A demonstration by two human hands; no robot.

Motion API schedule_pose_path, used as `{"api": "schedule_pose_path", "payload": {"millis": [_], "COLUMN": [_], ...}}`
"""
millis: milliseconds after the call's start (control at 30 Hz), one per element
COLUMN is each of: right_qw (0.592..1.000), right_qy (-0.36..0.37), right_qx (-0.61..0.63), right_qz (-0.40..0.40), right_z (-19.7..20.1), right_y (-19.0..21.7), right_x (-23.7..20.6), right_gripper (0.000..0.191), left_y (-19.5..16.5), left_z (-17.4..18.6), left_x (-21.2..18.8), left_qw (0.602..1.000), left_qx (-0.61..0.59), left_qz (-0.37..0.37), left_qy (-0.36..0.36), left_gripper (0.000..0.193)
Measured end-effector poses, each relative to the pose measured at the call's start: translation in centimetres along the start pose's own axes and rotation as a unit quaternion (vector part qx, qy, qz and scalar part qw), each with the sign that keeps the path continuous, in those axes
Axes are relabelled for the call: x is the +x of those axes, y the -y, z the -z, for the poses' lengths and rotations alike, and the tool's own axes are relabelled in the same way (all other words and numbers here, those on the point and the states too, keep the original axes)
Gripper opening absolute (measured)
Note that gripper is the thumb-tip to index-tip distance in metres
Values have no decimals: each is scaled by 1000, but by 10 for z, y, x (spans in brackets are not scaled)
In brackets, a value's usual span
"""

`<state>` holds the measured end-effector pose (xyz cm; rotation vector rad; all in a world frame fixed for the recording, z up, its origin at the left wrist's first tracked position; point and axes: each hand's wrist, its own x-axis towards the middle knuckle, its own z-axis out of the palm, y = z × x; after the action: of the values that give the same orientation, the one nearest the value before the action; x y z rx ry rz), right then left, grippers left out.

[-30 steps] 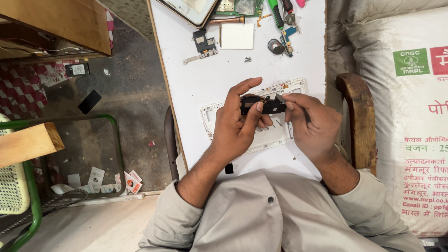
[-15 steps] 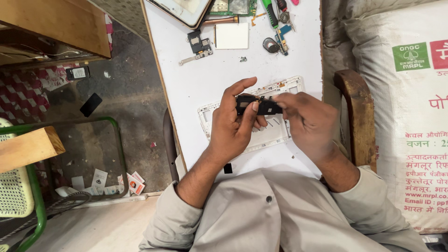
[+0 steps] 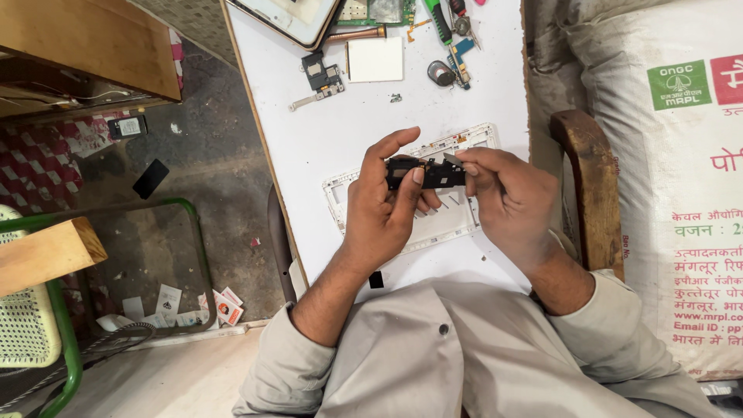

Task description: The person works at a repair bench, holding a white phone mid-frame steady with one hand while prying at its edge with a small tool in the other hand. They then lift the frame, work along its edges, and finally manipulate a black plastic phone component with both hands.

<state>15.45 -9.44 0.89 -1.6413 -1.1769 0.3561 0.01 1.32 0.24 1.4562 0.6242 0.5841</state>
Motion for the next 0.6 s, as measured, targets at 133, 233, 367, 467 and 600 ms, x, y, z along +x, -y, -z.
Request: {"api": "schedule_pose_path", "payload": {"millis": [133, 233, 367, 467, 600], "right_qw": [1000, 1000, 1000, 1000, 1000], "right_qy": [7, 10, 15, 15, 9], "right_qx": [-4, -2, 8, -2, 0], "right_qz": [-5, -3, -1, 22, 17], "right_z": [0, 0, 0, 1, 1], "right_y": [1, 0, -1, -2, -1], "right_x": [0, 0, 0, 0, 0], "right_gripper": [13, 13, 14, 14, 13], "left_y": [0, 0, 1, 1, 0], "left_z": [0, 1, 1, 1, 1], "left_x": [1, 1, 0, 0, 0], "left_qw": [1000, 1000, 1000, 1000, 1000], "left_qx": [-3, -5, -5, 0, 1], "left_qz": [0, -1, 1, 3, 4], "left_qy": [2, 3, 7, 8, 9], "left_gripper": [40, 40, 40, 40, 41]}}
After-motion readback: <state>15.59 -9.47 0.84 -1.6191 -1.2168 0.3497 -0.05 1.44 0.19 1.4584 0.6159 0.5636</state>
